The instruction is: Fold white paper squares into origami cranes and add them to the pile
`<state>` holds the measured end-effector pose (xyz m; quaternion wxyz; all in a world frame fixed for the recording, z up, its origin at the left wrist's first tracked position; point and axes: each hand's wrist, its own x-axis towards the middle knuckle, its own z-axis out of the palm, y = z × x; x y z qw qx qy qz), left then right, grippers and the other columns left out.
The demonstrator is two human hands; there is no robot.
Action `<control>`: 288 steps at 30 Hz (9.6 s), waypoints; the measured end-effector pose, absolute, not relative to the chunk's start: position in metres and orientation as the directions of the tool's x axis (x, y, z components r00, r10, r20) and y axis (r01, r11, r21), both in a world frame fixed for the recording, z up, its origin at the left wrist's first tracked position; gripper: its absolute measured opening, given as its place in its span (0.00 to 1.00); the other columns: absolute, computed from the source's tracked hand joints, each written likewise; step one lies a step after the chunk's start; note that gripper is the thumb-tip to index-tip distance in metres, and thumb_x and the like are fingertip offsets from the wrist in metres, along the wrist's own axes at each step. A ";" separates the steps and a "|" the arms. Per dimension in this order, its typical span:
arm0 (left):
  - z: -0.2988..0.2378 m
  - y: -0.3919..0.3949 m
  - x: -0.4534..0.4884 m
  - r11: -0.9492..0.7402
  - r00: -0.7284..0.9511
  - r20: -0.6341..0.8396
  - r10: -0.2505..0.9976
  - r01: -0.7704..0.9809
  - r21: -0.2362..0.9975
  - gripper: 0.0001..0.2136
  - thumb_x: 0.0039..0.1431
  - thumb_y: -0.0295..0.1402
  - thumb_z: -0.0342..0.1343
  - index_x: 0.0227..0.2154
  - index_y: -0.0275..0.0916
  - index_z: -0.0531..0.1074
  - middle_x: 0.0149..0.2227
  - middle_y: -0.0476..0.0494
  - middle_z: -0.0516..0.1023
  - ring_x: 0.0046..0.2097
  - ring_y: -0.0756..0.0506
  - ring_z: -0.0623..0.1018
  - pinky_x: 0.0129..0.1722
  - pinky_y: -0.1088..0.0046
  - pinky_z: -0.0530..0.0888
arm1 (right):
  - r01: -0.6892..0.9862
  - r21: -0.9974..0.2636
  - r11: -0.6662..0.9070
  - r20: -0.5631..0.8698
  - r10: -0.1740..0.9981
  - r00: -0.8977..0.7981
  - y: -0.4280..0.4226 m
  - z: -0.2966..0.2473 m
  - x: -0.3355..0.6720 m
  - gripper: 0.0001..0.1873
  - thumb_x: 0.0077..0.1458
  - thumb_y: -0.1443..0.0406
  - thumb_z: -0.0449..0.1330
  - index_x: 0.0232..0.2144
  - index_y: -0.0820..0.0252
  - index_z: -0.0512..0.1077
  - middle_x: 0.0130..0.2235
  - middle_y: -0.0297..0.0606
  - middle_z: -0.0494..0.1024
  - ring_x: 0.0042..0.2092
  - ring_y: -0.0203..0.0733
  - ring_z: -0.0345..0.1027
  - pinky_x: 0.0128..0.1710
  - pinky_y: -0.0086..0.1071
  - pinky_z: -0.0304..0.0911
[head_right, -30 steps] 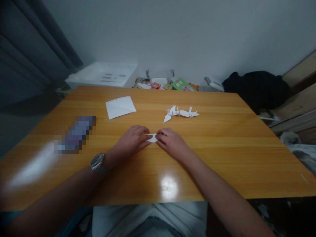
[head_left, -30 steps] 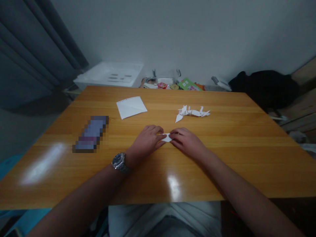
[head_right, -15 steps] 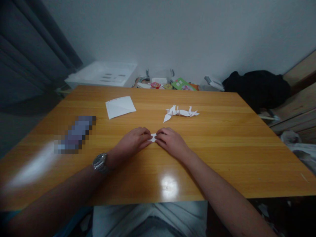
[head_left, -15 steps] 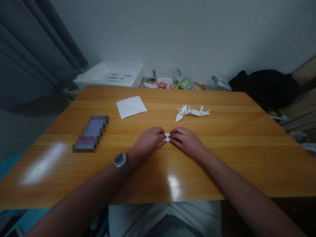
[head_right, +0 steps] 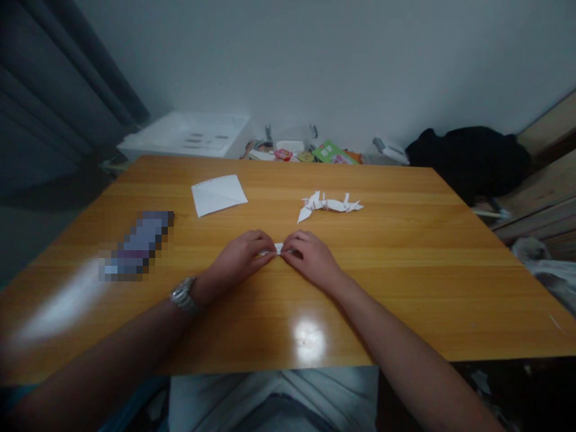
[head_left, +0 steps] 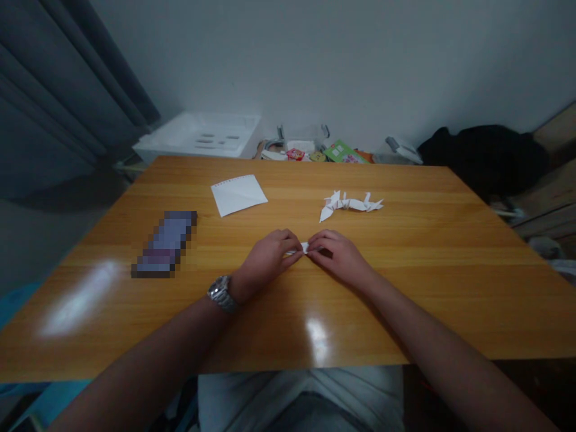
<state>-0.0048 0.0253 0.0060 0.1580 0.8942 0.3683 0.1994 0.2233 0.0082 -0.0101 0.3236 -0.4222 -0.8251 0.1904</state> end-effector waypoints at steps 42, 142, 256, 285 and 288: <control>0.007 0.023 0.000 -0.724 0.695 0.214 0.687 0.627 0.288 0.12 0.72 0.34 0.51 0.46 0.37 0.78 0.49 0.38 0.77 0.50 0.41 0.76 0.52 0.63 0.74 | 0.635 -0.558 0.535 0.388 0.844 -0.370 0.012 -0.013 0.218 0.03 0.63 0.68 0.63 0.35 0.57 0.76 0.39 0.40 0.80 0.42 0.46 0.72 0.44 0.40 0.66; 0.009 0.030 -0.016 -0.803 0.781 0.197 0.592 0.553 0.223 0.15 0.72 0.34 0.49 0.55 0.38 0.73 0.52 0.38 0.78 0.51 0.42 0.78 0.53 0.63 0.75 | 0.647 -0.289 0.706 0.193 0.704 -0.683 0.006 0.005 0.250 0.19 0.68 0.65 0.52 0.56 0.59 0.75 0.62 0.49 0.74 0.62 0.51 0.69 0.63 0.51 0.65; 0.007 0.021 0.001 -0.630 0.580 0.339 0.741 0.423 0.652 0.06 0.68 0.34 0.57 0.40 0.39 0.76 0.39 0.44 0.78 0.41 0.46 0.77 0.41 0.70 0.73 | 0.475 -0.761 0.443 0.319 0.892 -0.320 0.004 0.005 0.226 0.05 0.61 0.61 0.66 0.34 0.56 0.79 0.36 0.37 0.78 0.39 0.42 0.71 0.39 0.37 0.66; 0.013 0.019 0.002 -0.615 0.506 0.401 0.764 0.381 0.691 0.05 0.67 0.33 0.59 0.36 0.38 0.77 0.35 0.46 0.76 0.38 0.48 0.76 0.39 0.72 0.72 | 0.366 -0.863 0.349 0.272 0.930 -0.247 0.002 0.007 0.226 0.08 0.60 0.58 0.66 0.34 0.56 0.77 0.37 0.39 0.78 0.39 0.43 0.72 0.39 0.38 0.66; 0.015 0.018 0.002 -0.623 0.509 0.407 0.758 0.383 0.682 0.06 0.67 0.33 0.59 0.36 0.38 0.78 0.35 0.46 0.76 0.38 0.48 0.76 0.38 0.72 0.71 | 0.347 -0.870 0.350 0.273 0.928 -0.253 0.003 0.007 0.228 0.08 0.60 0.58 0.66 0.33 0.56 0.77 0.37 0.38 0.78 0.38 0.42 0.72 0.39 0.38 0.66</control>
